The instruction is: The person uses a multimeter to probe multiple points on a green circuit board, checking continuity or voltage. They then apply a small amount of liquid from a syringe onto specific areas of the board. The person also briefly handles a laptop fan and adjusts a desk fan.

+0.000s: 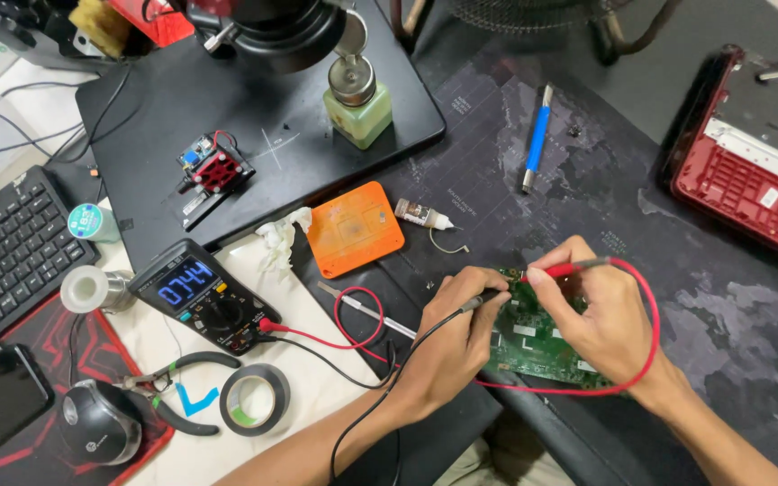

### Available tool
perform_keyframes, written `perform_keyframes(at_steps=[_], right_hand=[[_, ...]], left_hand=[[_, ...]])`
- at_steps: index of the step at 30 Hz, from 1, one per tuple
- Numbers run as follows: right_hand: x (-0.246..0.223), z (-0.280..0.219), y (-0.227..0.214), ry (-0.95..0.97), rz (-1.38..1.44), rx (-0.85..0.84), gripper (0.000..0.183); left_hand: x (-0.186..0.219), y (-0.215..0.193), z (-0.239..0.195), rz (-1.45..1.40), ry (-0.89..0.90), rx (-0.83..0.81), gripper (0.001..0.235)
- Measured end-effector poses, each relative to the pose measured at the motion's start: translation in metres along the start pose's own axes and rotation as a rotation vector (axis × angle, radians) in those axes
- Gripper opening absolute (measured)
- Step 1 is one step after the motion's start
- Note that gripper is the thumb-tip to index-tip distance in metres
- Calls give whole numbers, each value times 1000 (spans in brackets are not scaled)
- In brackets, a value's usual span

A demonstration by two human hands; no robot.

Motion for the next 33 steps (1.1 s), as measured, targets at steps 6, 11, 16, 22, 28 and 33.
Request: perform_keyframes(at_steps=[6,11,16,22,28,33], right_hand=[[-15,-27,-14,-300,-33,63,7],[-26,-43,-18,-611,-136,32,29],[-12,-52,-46,-732,-240,22,27],[7,-48,-115,-567,-400,27,32],[32,-57,-139,-397,-729,-11,36],[50,-61,-135,-173,-1004,-171,54]], left_hand=[[7,0,0,-86,53,50,25],[22,7,2,87,204,-201,63],[36,22,6,130,358,-366,78],[36,31,34,283,334,-462,89],[22,53,35,485,441,-714,120],[23,50,46,547,378,-796,113]])
Point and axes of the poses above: each hand's wrist, its own z-axis towards the middle knuckle, its own y-axis out of the palm, x = y × z, the point moved 2 cm from there along z, towards the middle knuckle, and after that the axes turned 11 degrees about y, right-handed, at the moved point
